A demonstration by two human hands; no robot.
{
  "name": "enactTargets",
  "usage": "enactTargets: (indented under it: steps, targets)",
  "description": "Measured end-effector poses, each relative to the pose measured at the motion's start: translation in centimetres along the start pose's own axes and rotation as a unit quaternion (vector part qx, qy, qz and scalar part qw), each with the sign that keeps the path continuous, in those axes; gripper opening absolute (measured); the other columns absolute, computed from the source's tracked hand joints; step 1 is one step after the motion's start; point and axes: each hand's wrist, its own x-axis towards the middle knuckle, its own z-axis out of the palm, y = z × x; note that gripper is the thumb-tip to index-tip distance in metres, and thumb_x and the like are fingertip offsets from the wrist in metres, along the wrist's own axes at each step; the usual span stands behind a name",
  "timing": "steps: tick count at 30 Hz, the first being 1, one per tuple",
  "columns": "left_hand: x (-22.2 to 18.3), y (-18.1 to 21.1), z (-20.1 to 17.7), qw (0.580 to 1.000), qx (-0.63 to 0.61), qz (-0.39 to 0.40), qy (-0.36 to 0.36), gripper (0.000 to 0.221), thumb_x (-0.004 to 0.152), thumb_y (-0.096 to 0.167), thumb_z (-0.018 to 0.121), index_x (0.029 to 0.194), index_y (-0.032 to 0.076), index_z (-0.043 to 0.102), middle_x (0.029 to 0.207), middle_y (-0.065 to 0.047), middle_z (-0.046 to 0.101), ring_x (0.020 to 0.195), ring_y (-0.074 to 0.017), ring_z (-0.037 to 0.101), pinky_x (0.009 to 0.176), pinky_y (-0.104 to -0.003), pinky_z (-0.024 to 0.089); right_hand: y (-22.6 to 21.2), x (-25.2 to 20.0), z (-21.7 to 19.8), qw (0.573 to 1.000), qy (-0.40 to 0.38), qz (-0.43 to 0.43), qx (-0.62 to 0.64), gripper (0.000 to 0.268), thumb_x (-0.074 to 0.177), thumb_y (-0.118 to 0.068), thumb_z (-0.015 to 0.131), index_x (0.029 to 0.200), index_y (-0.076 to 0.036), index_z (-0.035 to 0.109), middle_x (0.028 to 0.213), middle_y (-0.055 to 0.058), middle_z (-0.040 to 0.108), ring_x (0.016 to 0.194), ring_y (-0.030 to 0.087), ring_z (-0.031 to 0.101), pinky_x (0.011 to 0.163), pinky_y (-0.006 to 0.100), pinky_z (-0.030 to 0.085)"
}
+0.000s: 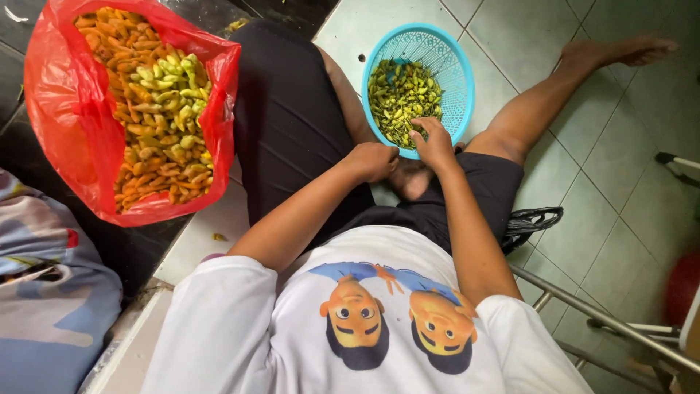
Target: Removing the green stems from fresh chilis by hand and sorting them into a basket.
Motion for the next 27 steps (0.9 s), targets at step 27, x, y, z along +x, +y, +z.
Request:
enactTargets:
  steps: [27]
  targets:
    - [-1.3,1.3,-1.8,0.998,-0.011,0.043,-0.05,0.042,0.098,0.035,0.041,0.127,0.016,0.065,0.102,-0.022,0.073,0.097,-0.0442,0.071,0.084,-0.055,0.057,-5.7,3.6,0.3,0.988,-0.116,0.078,-0.072,0.03,0.101,-0.017,0.069,0.131,-0.017,0.07,0.13,0.012,0.07,0.134,0.04,0.055,0.118,0.063,0.033]
